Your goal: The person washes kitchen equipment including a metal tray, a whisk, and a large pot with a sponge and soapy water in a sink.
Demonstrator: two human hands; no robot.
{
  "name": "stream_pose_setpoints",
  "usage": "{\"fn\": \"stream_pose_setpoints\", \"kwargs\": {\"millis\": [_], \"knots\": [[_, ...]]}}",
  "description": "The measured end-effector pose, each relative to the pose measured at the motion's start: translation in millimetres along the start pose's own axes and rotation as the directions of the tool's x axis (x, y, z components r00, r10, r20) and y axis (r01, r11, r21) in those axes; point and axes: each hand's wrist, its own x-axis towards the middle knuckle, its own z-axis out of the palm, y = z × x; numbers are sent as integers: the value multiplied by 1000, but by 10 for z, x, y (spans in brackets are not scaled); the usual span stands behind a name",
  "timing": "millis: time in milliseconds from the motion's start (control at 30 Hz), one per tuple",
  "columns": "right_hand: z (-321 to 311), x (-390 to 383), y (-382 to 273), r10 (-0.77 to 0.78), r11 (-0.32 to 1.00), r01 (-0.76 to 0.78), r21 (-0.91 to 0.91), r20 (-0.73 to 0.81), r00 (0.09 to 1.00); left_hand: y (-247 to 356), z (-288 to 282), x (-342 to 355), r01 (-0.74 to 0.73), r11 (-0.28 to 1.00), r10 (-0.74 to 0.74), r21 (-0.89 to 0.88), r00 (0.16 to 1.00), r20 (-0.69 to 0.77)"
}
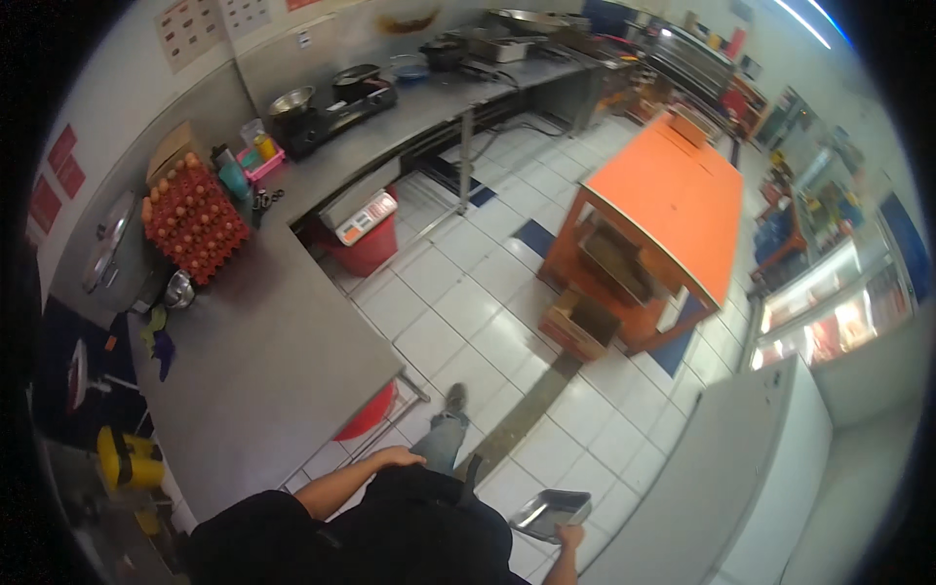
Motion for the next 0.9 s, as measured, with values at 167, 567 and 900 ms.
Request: {"fn": "stream_pose_setpoints", "kwargs": {"millis": [167,567,900], "knots": [[-1329,1699,-1200,-134,986,113,-122,-177,975,1452,-1049,1051,-195,863,255,465,964,-69],[-4945,3289,-4594,230,972,-187,141,-441,867,5398,-5358,2383,-679,579,815,451,483,-320],[-6088,7037,-7926,-510,787,615,54,-506,696,4802,-7051,3416,-300,914,405,272,671,-621]]}}
